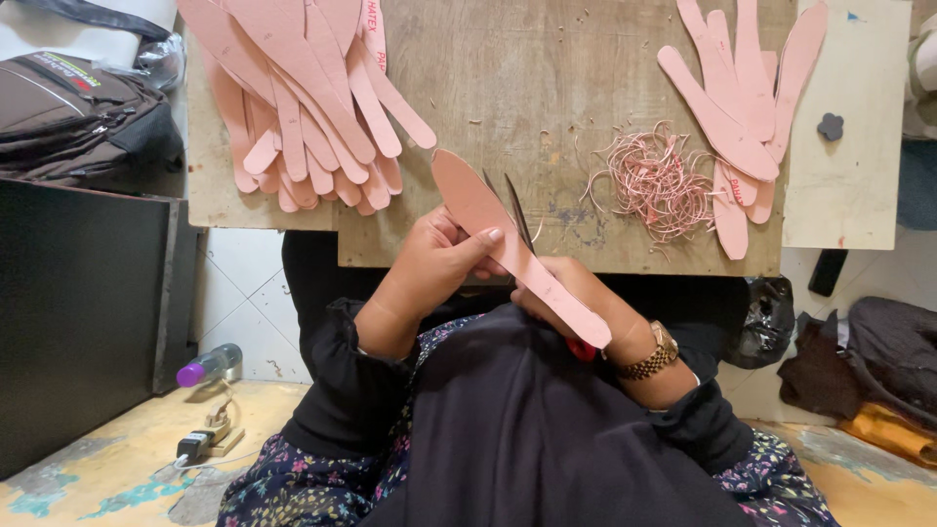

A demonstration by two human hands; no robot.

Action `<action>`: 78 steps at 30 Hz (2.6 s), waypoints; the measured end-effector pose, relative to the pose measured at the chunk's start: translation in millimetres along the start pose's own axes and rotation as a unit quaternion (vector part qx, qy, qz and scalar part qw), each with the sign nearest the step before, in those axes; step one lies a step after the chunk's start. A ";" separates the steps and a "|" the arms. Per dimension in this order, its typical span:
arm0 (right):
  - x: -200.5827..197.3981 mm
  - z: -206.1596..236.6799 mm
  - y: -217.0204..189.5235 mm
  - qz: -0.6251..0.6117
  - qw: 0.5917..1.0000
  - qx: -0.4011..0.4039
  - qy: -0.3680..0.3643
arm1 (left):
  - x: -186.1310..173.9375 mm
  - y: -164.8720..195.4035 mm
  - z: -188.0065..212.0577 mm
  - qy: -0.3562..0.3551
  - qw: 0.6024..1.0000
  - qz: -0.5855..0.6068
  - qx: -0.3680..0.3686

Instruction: The person sits at a workbench and trims the edges of pink insole blanks one at a time using red-handled scissors, rotating each blank to cut evenly around the outline. Trimmed blanks are placed on a pile on the board, with cut scraps accumulating nearby.

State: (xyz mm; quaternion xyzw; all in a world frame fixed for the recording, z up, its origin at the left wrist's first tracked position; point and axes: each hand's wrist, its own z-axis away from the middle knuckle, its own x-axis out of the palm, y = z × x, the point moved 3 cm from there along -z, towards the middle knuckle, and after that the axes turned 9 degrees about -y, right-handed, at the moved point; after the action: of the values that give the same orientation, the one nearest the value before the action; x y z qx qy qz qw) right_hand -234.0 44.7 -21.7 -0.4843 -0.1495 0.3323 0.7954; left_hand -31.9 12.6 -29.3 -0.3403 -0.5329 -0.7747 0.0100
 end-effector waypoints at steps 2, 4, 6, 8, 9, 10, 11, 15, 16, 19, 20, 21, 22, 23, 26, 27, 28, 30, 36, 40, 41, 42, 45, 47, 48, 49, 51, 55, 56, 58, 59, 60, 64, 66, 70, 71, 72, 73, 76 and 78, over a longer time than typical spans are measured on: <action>1.6 3.3 5.4 -0.064 0.998 0.026 -0.012 | 2.8 -4.7 2.8 -0.001 1.000 0.000 0.015; 6.7 7.0 9.3 -0.086 0.995 0.044 -0.022 | 3.9 -9.8 9.5 0.009 1.000 -0.003 0.016; 10.6 9.5 12.6 -0.062 0.997 0.051 -0.021 | 3.7 -14.3 15.1 0.019 1.000 -0.008 0.008; 15.0 11.2 18.0 -0.055 0.997 0.060 -0.008 | 3.3 -17.7 20.2 0.020 1.000 -0.006 0.010; 16.8 11.0 20.9 -0.051 0.997 0.064 -0.002 | 2.6 -18.9 22.0 0.021 1.000 -0.006 0.012; 17.0 12.2 25.4 -0.053 0.996 0.067 0.001 | 3.9 -21.6 22.6 0.026 1.000 -0.010 0.010; 16.6 14.0 29.8 -0.057 0.996 0.071 0.003 | 5.8 -24.7 22.9 0.031 0.999 -0.014 0.008; 10.8 43.5 48.5 -0.064 0.997 0.037 0.010 | 35.1 -49.3 19.9 0.026 1.000 -0.014 0.006; 17.7 41.7 45.2 -0.055 0.997 0.045 0.019 | 29.3 -48.1 25.8 0.026 1.000 -0.012 0.004; 24.8 35.5 51.3 -0.036 0.996 0.063 0.045 | 21.7 -44.2 30.1 0.020 1.000 -0.006 -0.002; 26.1 31.8 49.6 -0.036 0.996 0.066 0.049 | 17.4 -41.3 31.1 0.018 1.000 -0.004 -0.004; 18.7 23.3 45.3 -0.035 0.996 0.068 0.051 | 12.4 -36.2 21.2 0.018 1.000 -0.003 -0.004; -3.4 23.5 45.7 -0.048 0.995 0.069 0.047 | 19.5 -36.9 -1.3 0.010 1.000 0.003 -0.003; -18.3 7.6 38.1 -0.062 0.995 0.068 0.042 | 9.8 -26.4 -20.3 0.003 1.000 0.008 -0.002; -44.6 13.0 37.4 -0.101 0.995 0.026 0.001 | 26.6 -32.8 -42.7 -0.023 0.999 0.020 -0.022; -49.9 14.1 39.0 -0.114 0.993 0.004 -0.018 | 31.5 -36.1 -45.6 -0.031 0.999 0.023 -0.032; -50.3 16.0 42.6 -0.125 0.992 0.010 -0.017 | 35.7 -39.7 -44.0 -0.037 0.999 0.016 -0.036; -52.0 20.6 52.2 -0.147 0.989 0.023 -0.011 | 43.4 -48.1 -43.0 -0.051 0.998 0.003 -0.048; -60.4 29.9 76.0 -0.085 0.996 0.000 0.003 | 54.5 -64.1 -44.5 -0.034 0.998 0.025 -0.047; -65.6 38.6 94.4 -0.097 0.995 0.021 0.003 | 64.8 -73.7 -45.7 -0.031 0.998 0.036 -0.046; -65.8 40.1 98.6 -0.092 0.996 0.018 0.001 | 66.3 -76.2 -44.8 -0.042 0.998 0.036 -0.035; -72.7 38.6 99.8 -0.083 0.996 0.015 -0.002 | 67.2 -76.1 -50.2 -0.051 0.998 0.038 -0.021; -71.7 39.8 100.7 -0.056 0.998 -0.043 0.000 | 64.4 -82.3 -48.2 -0.026 0.998 0.033 -0.048; -72.9 43.3 101.5 -0.071 0.997 -0.028 0.027 | 72.0 -86.0 -49.4 -0.030 0.999 0.029 -0.029; -72.9 46.2 101.2 -0.078 0.996 -0.020 0.042 | 77.3 -88.0 -49.3 -0.034 0.999 0.026 -0.019; -73.5 49.0 97.9 -0.046 0.996 -0.051 0.054 | 83.7 -89.7 -50.1 -0.039 0.999 0.024 -0.006; -75.7 56.4 94.4 0.016 0.991 -0.109 0.079 | 95.6 -96.4 -50.1 -0.051 0.998 0.021 0.019; -86.9 65.4 117.7 -0.151 0.985 -0.061 0.052 | 101.7 -124.5 -55.7 -0.048 0.997 0.049 0.024; -87.9 68.5 120.7 -0.214 0.974 -0.062 0.034 | 103.6 -127.8 -57.1 -0.052 0.997 0.027 0.047; -88.6 75.1 124.2 -0.265 0.961 -0.073 0.009 | 107.2 -136.2 -62.1 -0.046 0.996 -0.006 0.074; -84.3 81.9 116.0 -0.255 0.963 -0.083 0.002 | 112.6 -130.9 -60.2 -0.036 0.996 -0.017 0.080; -79.7 88.7 105.2 -0.246 0.965 -0.091 -0.005 | 118.4 -127.8 -58.9 -0.027 0.996 -0.028 0.083; -43.1 151.2 15.4 -0.046 0.994 -0.100 0.019 | 156.7 -43.4 -4.4 0.031 0.994 0.037 0.099; -30.4 178.3 -57.0 -0.058 0.992 -0.106 0.038 | 194.4 27.4 24.8 0.049 0.993 0.042 0.100; -52.2 245.7 -141.7 -0.083 0.989 -0.087 0.083 | 261.7 121.2 53.3 0.110 0.987 0.003 0.115; -55.7 253.5 -147.4 -0.120 0.983 -0.107 0.083 | 269.8 123.9 55.5 0.129 0.984 -0.055 0.112; -59.1 269.9 -160.6 -0.158 0.976 -0.125 0.086 | 287.8 136.1 63.3 0.145 0.977 -0.114 0.107; -62.2 276.1 -165.1 -0.170 0.971 -0.141 0.087 | 295.9 141.3 67.7 0.170 0.952 -0.219 0.129; -70.4 300.8 -188.3 -0.199 0.958 -0.189 0.089 | 329.5 156.5 84.5 0.207 0.855 -0.446 0.164; -77.0 315.6 -202.7 -0.206 0.949 -0.221 0.092 | 350.1 162.4 90.6 0.194 0.832 -0.494 0.160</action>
State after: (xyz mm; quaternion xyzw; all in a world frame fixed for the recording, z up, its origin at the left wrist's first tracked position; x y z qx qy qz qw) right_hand -389.4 141.7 314.5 -0.6349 -0.2420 0.0736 0.7300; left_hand -192.6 139.4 310.2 0.1325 -0.7336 -0.6304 -0.2166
